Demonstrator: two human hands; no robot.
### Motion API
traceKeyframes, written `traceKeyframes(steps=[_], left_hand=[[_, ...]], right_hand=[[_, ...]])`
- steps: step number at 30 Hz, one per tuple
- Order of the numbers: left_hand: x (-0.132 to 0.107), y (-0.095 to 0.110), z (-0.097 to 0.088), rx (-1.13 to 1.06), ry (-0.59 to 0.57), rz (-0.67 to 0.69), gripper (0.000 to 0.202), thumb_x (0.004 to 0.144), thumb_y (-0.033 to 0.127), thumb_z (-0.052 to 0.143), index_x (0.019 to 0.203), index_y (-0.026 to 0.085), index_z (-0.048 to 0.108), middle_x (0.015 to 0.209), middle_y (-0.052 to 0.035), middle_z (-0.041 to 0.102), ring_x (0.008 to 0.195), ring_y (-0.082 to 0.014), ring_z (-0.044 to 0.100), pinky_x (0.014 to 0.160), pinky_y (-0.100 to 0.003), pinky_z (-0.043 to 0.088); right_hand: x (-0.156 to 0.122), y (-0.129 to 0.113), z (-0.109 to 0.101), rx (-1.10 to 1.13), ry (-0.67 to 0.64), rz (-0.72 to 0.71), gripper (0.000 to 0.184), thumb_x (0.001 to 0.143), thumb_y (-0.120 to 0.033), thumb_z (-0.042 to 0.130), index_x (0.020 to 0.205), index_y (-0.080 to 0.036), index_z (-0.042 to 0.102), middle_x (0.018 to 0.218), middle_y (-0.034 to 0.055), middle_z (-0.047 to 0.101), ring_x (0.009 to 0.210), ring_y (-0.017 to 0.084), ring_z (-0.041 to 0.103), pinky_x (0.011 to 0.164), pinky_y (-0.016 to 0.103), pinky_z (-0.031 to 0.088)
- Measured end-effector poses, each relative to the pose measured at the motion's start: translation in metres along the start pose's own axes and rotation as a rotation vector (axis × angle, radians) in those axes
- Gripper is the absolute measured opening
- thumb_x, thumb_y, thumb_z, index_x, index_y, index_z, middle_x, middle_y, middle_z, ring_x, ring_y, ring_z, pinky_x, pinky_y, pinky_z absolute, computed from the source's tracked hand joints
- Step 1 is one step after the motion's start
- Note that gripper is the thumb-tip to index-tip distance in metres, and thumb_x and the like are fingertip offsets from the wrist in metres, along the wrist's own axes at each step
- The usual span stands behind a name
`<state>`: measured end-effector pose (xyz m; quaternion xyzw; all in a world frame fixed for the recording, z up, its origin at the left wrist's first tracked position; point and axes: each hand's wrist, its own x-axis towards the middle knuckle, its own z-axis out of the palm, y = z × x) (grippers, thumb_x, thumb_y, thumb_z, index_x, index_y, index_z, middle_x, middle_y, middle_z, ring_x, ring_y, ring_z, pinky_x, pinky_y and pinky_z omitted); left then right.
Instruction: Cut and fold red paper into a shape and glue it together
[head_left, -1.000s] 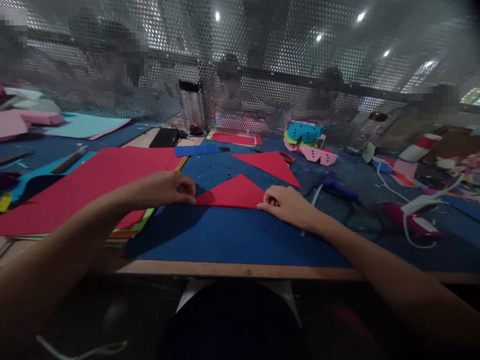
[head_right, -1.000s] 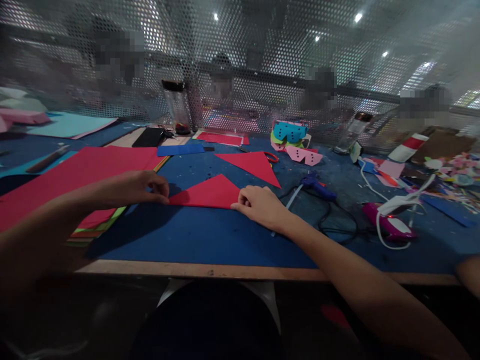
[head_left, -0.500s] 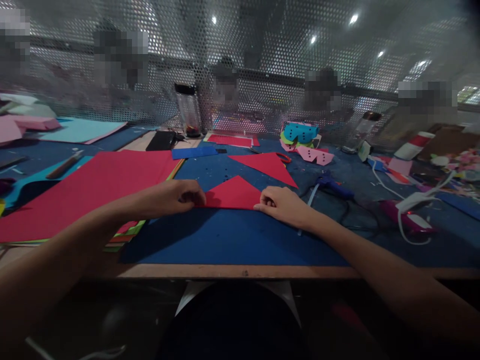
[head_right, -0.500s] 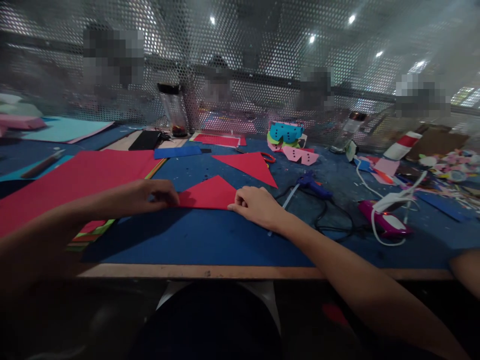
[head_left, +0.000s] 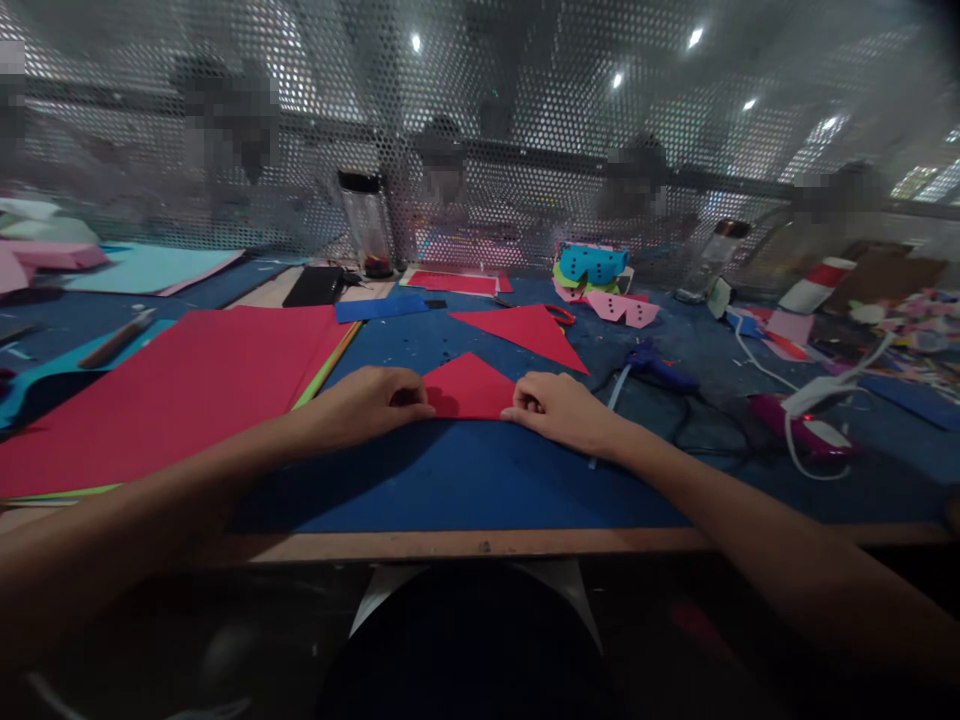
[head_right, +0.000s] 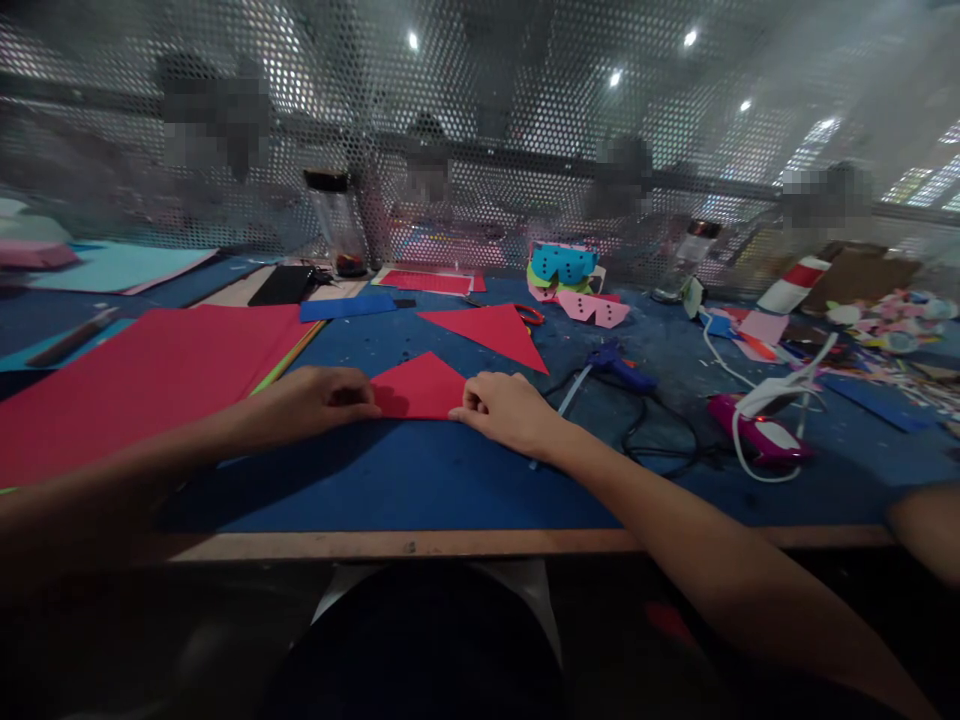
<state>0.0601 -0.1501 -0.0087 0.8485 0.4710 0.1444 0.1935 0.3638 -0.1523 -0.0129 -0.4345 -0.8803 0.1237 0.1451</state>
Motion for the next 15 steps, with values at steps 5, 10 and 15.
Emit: traceKeyframes(steps=[5, 10, 15], left_hand=[[0.0007, 0.002, -0.0006, 0.022, -0.003, 0.001, 0.037, 0.092, 0.055, 0.062, 0.083, 0.02, 0.069, 0.077, -0.0023, 0.071, 0.07, -0.0181, 0.061, 0.063, -0.028, 0.039], [0.0008, 0.003, 0.0023, 0.027, 0.027, -0.011, 0.039, 0.093, 0.057, 0.06, 0.081, 0.02, 0.067, 0.076, -0.0025, 0.071, 0.069, -0.0189, 0.063, 0.061, -0.029, 0.039], [0.0011, 0.0038, 0.004, 0.044, 0.038, -0.03, 0.038, 0.092, 0.056, 0.062, 0.081, 0.02, 0.066, 0.077, -0.0036, 0.072, 0.069, -0.0195, 0.063, 0.061, -0.03, 0.039]], right_hand=[[0.0005, 0.0001, 0.0003, 0.004, -0.002, -0.001, 0.031, 0.1, -0.043, 0.063, 0.081, -0.019, 0.062, 0.088, 0.0023, 0.068, 0.077, 0.015, 0.058, 0.069, 0.028, 0.034], [0.0005, -0.0001, 0.0001, 0.001, -0.004, 0.009, 0.03, 0.099, -0.043, 0.064, 0.081, -0.019, 0.062, 0.087, 0.0024, 0.068, 0.076, 0.015, 0.058, 0.069, 0.028, 0.033], [0.0004, 0.0002, -0.0002, -0.004, -0.011, 0.004, 0.031, 0.1, -0.043, 0.062, 0.081, -0.019, 0.062, 0.088, 0.0024, 0.068, 0.076, 0.015, 0.059, 0.069, 0.028, 0.033]])
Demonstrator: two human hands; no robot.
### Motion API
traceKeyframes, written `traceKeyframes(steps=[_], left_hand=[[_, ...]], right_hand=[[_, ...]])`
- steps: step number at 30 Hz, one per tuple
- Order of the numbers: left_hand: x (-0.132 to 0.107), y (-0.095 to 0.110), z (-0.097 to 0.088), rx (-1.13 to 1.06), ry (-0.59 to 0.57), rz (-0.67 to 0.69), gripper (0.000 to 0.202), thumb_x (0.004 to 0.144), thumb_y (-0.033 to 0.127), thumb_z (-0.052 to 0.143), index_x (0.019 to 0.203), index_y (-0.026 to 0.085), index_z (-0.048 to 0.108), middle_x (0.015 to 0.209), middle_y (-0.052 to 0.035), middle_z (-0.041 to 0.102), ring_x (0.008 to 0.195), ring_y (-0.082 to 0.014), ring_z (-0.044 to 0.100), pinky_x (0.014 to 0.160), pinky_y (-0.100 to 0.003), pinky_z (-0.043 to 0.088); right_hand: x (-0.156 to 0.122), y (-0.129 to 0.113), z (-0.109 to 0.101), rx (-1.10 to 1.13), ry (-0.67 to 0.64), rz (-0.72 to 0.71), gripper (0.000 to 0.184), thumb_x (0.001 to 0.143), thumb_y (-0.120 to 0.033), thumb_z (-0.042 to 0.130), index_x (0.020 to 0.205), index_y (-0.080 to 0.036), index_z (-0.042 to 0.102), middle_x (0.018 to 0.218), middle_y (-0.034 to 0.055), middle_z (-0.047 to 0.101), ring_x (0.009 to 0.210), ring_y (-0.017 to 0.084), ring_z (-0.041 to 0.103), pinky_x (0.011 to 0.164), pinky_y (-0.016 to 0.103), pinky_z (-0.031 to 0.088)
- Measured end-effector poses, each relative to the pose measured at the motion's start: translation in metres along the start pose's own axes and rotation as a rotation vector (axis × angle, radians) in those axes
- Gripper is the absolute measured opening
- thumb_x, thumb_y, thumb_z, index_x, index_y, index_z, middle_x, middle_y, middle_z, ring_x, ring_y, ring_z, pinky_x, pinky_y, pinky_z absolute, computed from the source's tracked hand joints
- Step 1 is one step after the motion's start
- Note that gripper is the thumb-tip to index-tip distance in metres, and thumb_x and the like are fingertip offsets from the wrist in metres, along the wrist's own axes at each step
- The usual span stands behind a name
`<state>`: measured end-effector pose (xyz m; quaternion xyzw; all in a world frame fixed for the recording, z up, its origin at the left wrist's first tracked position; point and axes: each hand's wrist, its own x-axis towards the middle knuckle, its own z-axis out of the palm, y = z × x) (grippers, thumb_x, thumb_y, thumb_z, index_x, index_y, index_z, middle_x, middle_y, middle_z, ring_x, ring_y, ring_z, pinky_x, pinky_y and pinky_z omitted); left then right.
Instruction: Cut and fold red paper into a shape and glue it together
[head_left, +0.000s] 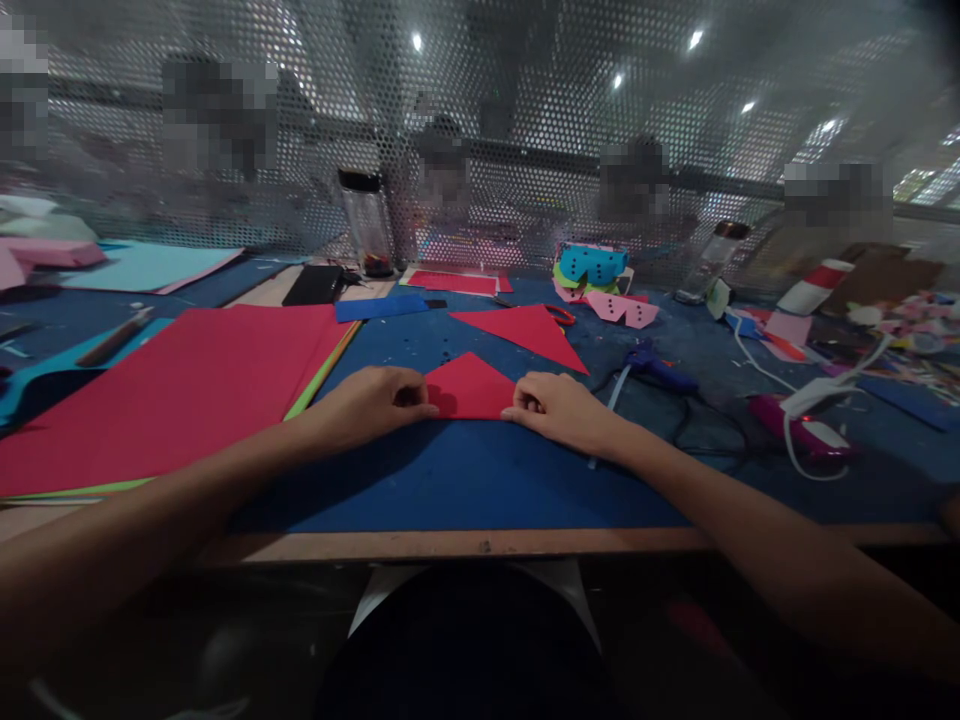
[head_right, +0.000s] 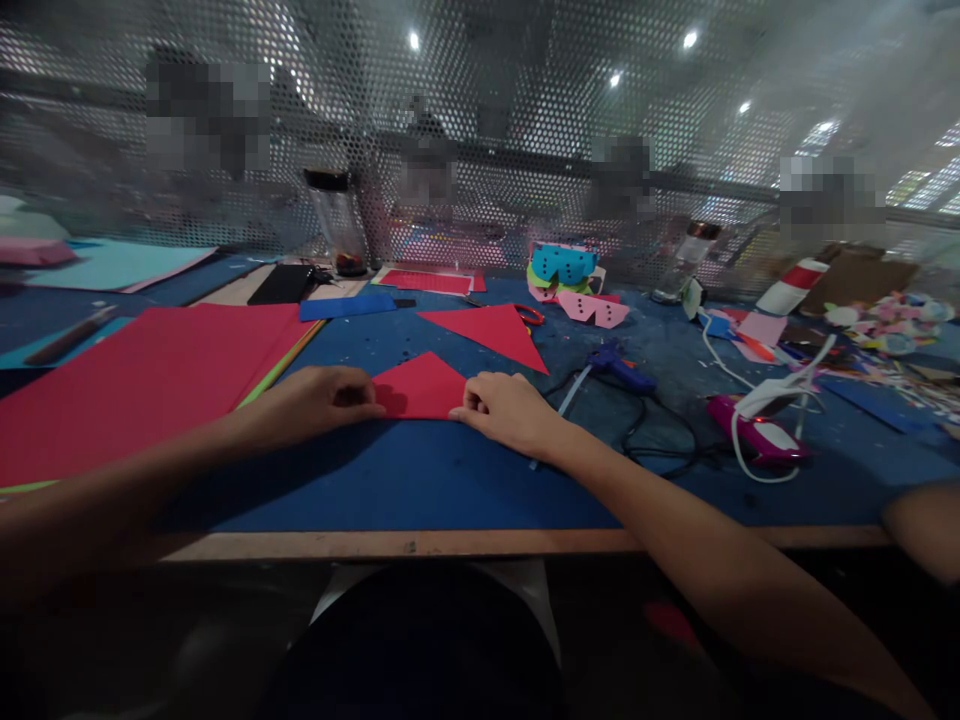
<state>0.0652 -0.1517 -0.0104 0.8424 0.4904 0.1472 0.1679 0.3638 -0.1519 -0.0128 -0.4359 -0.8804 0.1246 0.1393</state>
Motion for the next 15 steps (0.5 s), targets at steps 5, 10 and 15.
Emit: traceKeyframes(steps=[5, 10, 15], left_hand=[[-0.0004, -0.0021, 0.0021, -0.024, 0.011, 0.018, 0.034, 0.092, 0.054, 0.062, 0.085, 0.02, 0.065, 0.079, -0.0025, 0.071, 0.069, -0.0182, 0.062, 0.062, -0.029, 0.04], [-0.0008, -0.0019, 0.0056, -0.032, 0.035, 0.103, 0.024, 0.096, 0.044, 0.06, 0.098, 0.021, 0.068, 0.092, -0.0043, 0.071, 0.08, -0.0205, 0.064, 0.07, -0.03, 0.045], [-0.0026, 0.004, 0.0084, -0.041, 0.036, 0.289, 0.023, 0.101, 0.03, 0.05, 0.099, 0.02, 0.071, 0.104, -0.0073, 0.067, 0.095, -0.0206, 0.065, 0.084, -0.032, 0.048]], right_hand=[[0.0002, 0.0008, 0.0005, 0.001, 0.01, 0.001, 0.029, 0.099, -0.042, 0.063, 0.082, -0.019, 0.062, 0.087, 0.0021, 0.068, 0.076, 0.015, 0.059, 0.069, 0.028, 0.034], [-0.0002, 0.0015, 0.001, 0.002, 0.013, 0.001, 0.03, 0.099, -0.043, 0.063, 0.082, -0.019, 0.062, 0.087, 0.0023, 0.068, 0.076, 0.015, 0.059, 0.068, 0.028, 0.034], [-0.0002, 0.0009, 0.0011, -0.003, 0.016, -0.002, 0.03, 0.099, -0.043, 0.064, 0.081, -0.019, 0.062, 0.086, 0.0023, 0.068, 0.075, 0.015, 0.058, 0.067, 0.028, 0.033]])
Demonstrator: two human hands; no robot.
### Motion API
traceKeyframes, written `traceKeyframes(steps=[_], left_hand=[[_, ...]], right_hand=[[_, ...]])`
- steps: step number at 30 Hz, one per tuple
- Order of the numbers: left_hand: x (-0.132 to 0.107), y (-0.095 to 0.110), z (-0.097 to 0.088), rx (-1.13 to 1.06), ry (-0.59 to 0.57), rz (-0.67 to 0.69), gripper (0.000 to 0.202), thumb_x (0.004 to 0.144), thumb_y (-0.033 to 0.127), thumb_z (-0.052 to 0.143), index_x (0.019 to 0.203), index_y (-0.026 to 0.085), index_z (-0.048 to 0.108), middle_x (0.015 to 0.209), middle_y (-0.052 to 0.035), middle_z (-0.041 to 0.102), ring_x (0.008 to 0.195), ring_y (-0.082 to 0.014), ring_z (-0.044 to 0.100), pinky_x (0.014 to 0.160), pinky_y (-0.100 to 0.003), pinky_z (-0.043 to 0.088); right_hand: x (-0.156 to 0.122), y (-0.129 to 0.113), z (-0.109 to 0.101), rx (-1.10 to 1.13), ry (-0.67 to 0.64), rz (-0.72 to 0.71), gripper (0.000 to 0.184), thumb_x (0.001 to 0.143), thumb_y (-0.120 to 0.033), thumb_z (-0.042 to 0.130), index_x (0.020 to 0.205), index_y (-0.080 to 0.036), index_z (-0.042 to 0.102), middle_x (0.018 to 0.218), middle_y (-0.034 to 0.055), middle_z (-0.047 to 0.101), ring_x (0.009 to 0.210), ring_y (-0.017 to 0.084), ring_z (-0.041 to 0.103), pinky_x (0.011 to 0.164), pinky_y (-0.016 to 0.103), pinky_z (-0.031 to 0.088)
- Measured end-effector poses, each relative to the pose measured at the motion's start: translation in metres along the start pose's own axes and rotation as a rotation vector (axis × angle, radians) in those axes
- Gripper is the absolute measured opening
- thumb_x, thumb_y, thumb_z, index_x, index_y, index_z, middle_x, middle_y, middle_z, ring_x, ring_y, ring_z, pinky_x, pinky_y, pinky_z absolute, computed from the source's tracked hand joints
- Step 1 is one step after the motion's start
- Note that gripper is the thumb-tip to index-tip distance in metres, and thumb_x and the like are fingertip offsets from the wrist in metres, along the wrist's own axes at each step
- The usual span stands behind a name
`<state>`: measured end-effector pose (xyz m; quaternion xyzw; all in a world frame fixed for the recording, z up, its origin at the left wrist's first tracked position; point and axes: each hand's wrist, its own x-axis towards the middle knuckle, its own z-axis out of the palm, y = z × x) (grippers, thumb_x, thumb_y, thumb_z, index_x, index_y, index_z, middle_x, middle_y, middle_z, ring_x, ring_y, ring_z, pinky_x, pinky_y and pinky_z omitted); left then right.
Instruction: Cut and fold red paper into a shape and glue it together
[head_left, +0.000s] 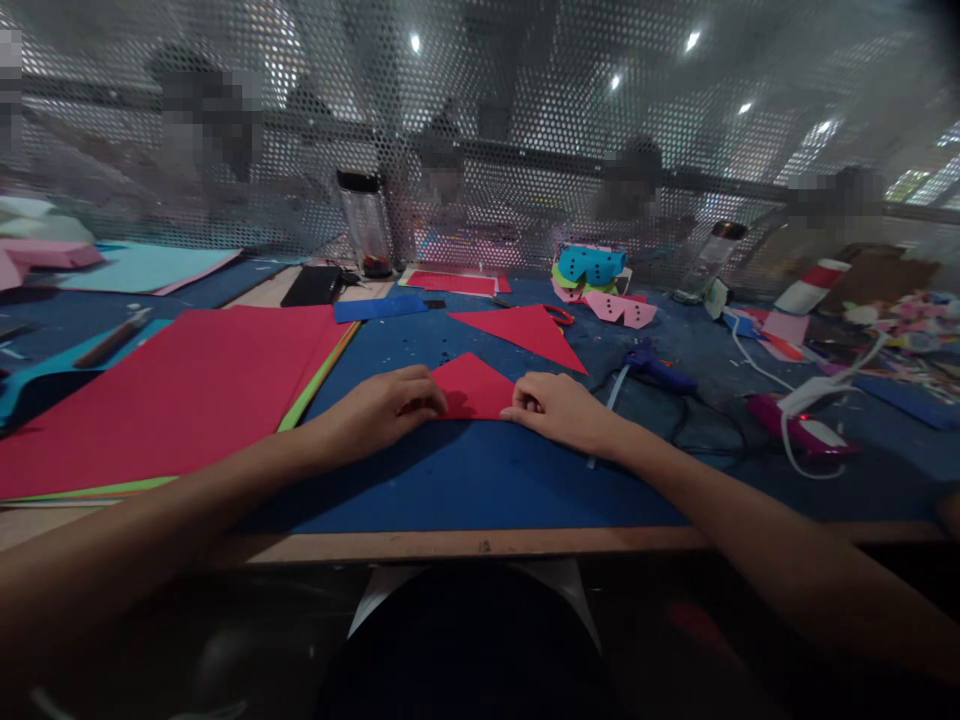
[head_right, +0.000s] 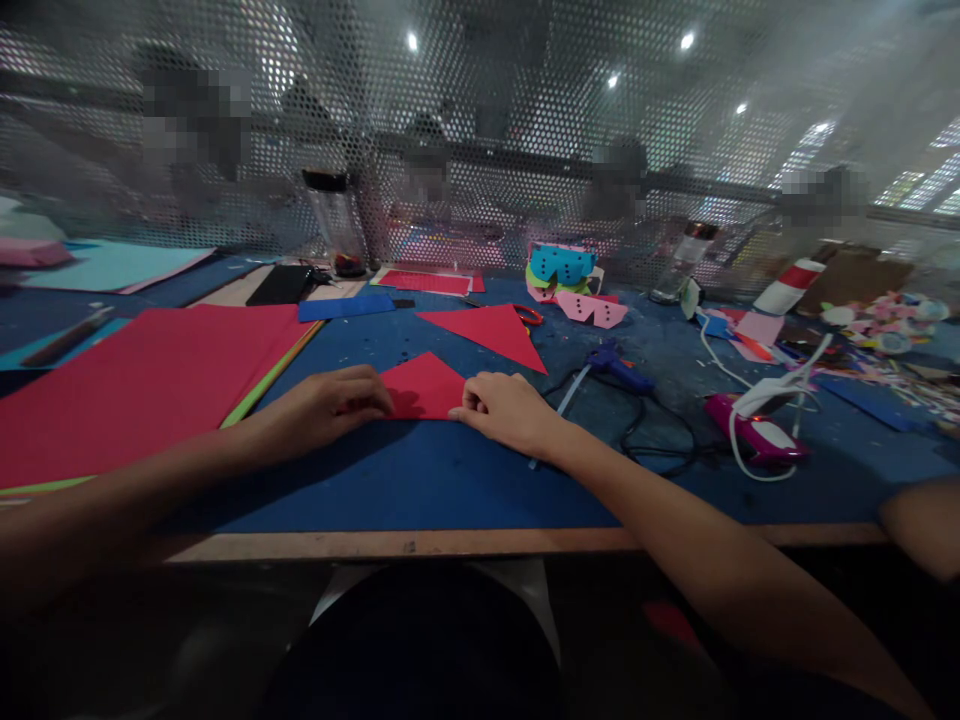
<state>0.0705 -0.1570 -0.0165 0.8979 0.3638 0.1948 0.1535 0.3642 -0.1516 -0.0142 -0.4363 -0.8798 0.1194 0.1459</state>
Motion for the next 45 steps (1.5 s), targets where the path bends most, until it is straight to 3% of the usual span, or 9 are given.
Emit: traceKeyframes(steps=[9, 15, 25, 31, 37, 45], left_hand=[[-0.004, 0.002, 0.006, 0.047, 0.044, 0.081, 0.032, 0.105, 0.027, 0.045, 0.123, 0.026, 0.073, 0.119, -0.0084, 0.07, 0.112, -0.0223, 0.066, 0.097, -0.034, 0.05], [-0.005, -0.003, 0.008, 0.11, 0.064, 0.186, 0.035, 0.107, 0.025, 0.045, 0.125, 0.031, 0.075, 0.105, -0.0057, 0.07, 0.098, -0.0186, 0.068, 0.087, -0.029, 0.051], [-0.007, -0.009, 0.013, 0.185, 0.091, 0.248, 0.037, 0.107, 0.02, 0.044, 0.129, 0.031, 0.072, 0.106, -0.005, 0.068, 0.098, -0.018, 0.066, 0.087, -0.031, 0.051], [0.002, 0.005, 0.008, 0.085, 0.057, 0.117, 0.026, 0.104, 0.026, 0.051, 0.117, 0.023, 0.073, 0.112, -0.0071, 0.07, 0.106, -0.0223, 0.065, 0.09, -0.034, 0.05], [0.02, 0.011, 0.01, -0.015, 0.026, -0.062, 0.021, 0.096, 0.036, 0.064, 0.086, 0.019, 0.071, 0.087, -0.0017, 0.072, 0.08, -0.0182, 0.064, 0.072, -0.029, 0.044], [0.029, 0.013, 0.014, -0.01, 0.013, -0.246, 0.03, 0.09, 0.045, 0.065, 0.075, 0.019, 0.068, 0.076, -0.0011, 0.071, 0.069, -0.0175, 0.062, 0.063, -0.028, 0.037]], right_hand=[[0.0, 0.0, 0.001, 0.002, 0.0, 0.0, 0.031, 0.099, -0.044, 0.064, 0.082, -0.019, 0.063, 0.086, 0.0019, 0.068, 0.075, 0.015, 0.058, 0.067, 0.028, 0.034], [0.0, -0.002, -0.001, -0.009, -0.005, 0.009, 0.03, 0.099, -0.042, 0.065, 0.081, -0.018, 0.062, 0.086, 0.0021, 0.068, 0.075, 0.014, 0.058, 0.067, 0.028, 0.033], [0.001, 0.0, 0.0, 0.004, 0.002, 0.0, 0.03, 0.099, -0.042, 0.064, 0.081, -0.018, 0.062, 0.086, 0.002, 0.068, 0.075, 0.014, 0.058, 0.068, 0.027, 0.031], [0.001, 0.002, 0.001, 0.017, 0.005, -0.003, 0.028, 0.098, -0.042, 0.065, 0.083, -0.018, 0.063, 0.088, 0.002, 0.068, 0.076, 0.014, 0.057, 0.068, 0.028, 0.031], [0.001, 0.002, 0.003, -0.007, 0.004, -0.001, 0.029, 0.099, -0.043, 0.065, 0.084, -0.018, 0.064, 0.087, 0.0021, 0.068, 0.077, 0.014, 0.057, 0.07, 0.028, 0.032], [0.0, -0.001, -0.001, -0.008, -0.007, 0.007, 0.029, 0.099, -0.042, 0.064, 0.083, -0.018, 0.064, 0.088, 0.0025, 0.069, 0.077, 0.015, 0.058, 0.07, 0.028, 0.032]])
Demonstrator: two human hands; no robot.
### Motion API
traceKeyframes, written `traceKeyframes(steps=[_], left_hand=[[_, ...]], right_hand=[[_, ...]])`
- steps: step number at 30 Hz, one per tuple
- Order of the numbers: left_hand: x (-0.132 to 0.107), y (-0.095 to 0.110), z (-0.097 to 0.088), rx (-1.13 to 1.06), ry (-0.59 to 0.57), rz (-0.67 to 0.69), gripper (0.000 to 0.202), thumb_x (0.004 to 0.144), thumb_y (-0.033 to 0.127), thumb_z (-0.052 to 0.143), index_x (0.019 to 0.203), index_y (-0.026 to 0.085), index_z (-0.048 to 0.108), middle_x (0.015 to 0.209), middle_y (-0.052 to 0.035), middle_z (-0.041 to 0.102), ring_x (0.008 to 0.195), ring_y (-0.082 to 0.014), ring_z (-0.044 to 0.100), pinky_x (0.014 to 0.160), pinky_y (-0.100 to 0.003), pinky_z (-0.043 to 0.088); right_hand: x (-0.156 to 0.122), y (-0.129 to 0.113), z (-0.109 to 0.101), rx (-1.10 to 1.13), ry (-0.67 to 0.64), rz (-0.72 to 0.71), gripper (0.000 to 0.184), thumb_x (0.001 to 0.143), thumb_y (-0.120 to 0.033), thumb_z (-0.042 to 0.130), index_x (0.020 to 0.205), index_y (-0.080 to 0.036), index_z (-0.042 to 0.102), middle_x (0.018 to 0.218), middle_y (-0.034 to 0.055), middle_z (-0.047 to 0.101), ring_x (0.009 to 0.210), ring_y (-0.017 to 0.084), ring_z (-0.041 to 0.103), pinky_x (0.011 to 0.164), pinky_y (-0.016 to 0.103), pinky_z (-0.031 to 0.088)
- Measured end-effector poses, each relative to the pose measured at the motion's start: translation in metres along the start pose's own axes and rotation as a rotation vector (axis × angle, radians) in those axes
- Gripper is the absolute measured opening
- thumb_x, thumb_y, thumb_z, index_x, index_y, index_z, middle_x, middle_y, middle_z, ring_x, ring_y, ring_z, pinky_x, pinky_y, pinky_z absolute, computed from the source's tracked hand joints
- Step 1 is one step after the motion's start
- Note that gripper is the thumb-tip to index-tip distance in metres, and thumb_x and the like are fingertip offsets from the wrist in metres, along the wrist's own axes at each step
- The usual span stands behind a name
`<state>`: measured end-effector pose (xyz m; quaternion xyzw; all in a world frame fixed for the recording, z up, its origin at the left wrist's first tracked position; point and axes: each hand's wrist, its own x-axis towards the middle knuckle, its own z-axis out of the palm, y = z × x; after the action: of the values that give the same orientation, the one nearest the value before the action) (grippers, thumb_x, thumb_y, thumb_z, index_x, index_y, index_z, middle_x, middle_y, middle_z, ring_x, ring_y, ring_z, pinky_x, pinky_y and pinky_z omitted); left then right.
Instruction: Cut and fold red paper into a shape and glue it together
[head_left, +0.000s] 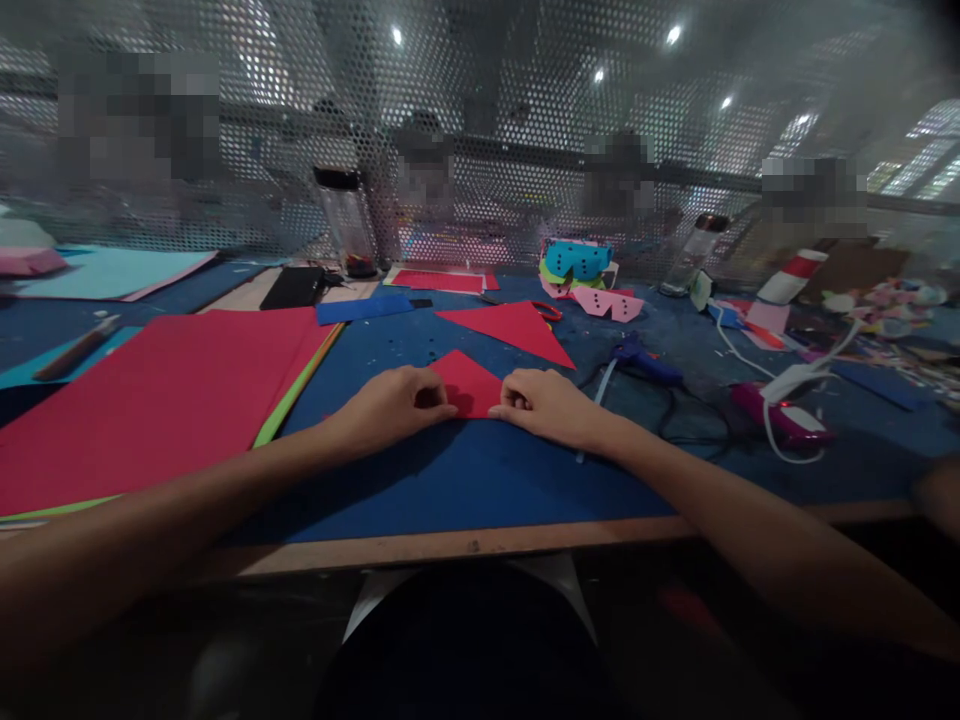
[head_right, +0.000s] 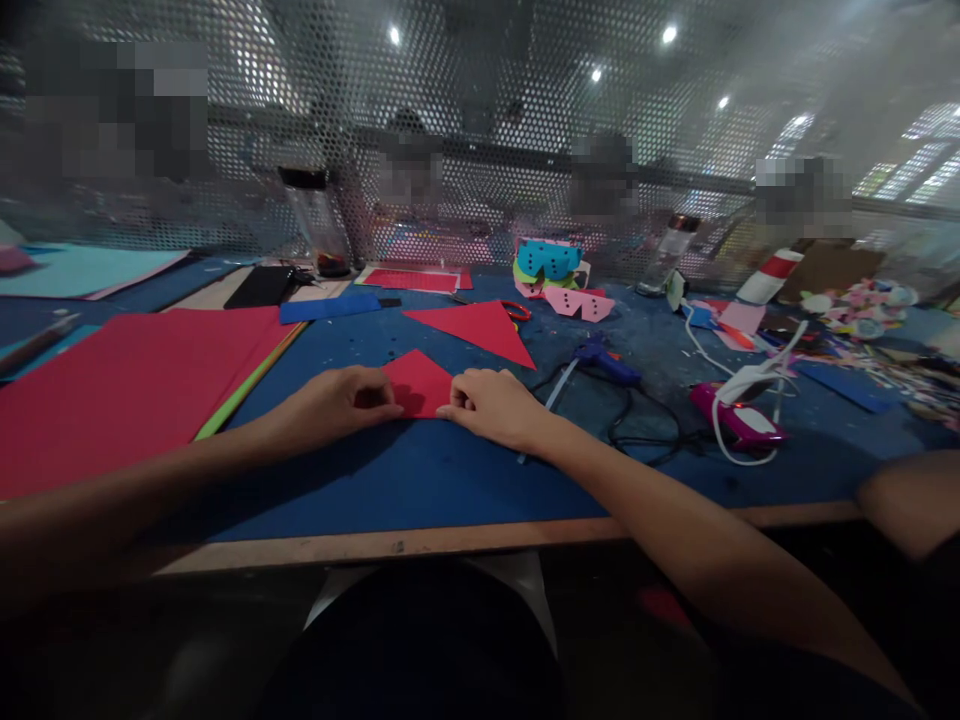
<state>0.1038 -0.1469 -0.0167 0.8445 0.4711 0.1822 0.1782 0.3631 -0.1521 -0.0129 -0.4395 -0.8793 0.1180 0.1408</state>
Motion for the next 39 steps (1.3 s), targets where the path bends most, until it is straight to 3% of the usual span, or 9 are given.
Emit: traceKeyframes(steps=[7, 12, 21, 30, 39], left_hand=[[0.0, 0.001, 0.001, 0.003, 0.02, -0.025, 0.032, 0.087, 0.048, 0.067, 0.072, 0.02, 0.066, 0.073, -0.0007, 0.07, 0.066, -0.017, 0.062, 0.061, -0.028, 0.037], [0.0, -0.004, 0.006, -0.036, 0.034, -0.021, 0.026, 0.086, 0.046, 0.069, 0.082, 0.02, 0.067, 0.077, -0.0003, 0.071, 0.068, -0.0176, 0.062, 0.061, -0.028, 0.04], [-0.003, -0.009, 0.01, -0.049, 0.061, 0.325, 0.019, 0.099, 0.028, 0.056, 0.101, 0.021, 0.074, 0.1, -0.0047, 0.071, 0.097, -0.0201, 0.065, 0.085, -0.031, 0.048], [-0.005, -0.014, 0.015, 0.043, 0.081, 0.394, 0.025, 0.103, 0.025, 0.052, 0.112, 0.023, 0.075, 0.1, -0.0055, 0.065, 0.094, -0.0195, 0.065, 0.082, -0.03, 0.05], [-0.006, -0.017, 0.017, 0.074, 0.091, 0.452, 0.024, 0.104, 0.025, 0.051, 0.112, 0.024, 0.075, 0.105, -0.0067, 0.067, 0.098, -0.0203, 0.066, 0.087, -0.031, 0.051]], right_hand=[[0.0, 0.001, 0.001, 0.001, 0.005, -0.006, 0.029, 0.099, -0.043, 0.065, 0.082, -0.018, 0.064, 0.088, 0.0022, 0.068, 0.076, 0.014, 0.058, 0.069, 0.028, 0.032], [0.0, -0.002, -0.001, -0.006, -0.013, 0.01, 0.028, 0.099, -0.041, 0.065, 0.083, -0.018, 0.063, 0.088, 0.0027, 0.069, 0.077, 0.015, 0.058, 0.07, 0.028, 0.032], [-0.001, 0.001, -0.001, -0.004, -0.007, -0.006, 0.029, 0.1, -0.043, 0.063, 0.084, -0.018, 0.063, 0.09, 0.0022, 0.068, 0.079, 0.015, 0.059, 0.072, 0.028, 0.033], [-0.001, -0.001, -0.003, -0.002, -0.031, 0.01, 0.027, 0.1, -0.041, 0.062, 0.085, -0.018, 0.063, 0.09, 0.0027, 0.068, 0.078, 0.015, 0.058, 0.071, 0.029, 0.034], [-0.001, -0.002, -0.004, -0.001, -0.032, 0.015, 0.028, 0.099, -0.041, 0.064, 0.084, -0.018, 0.063, 0.088, 0.0022, 0.068, 0.078, 0.014, 0.058, 0.072, 0.028, 0.033]])
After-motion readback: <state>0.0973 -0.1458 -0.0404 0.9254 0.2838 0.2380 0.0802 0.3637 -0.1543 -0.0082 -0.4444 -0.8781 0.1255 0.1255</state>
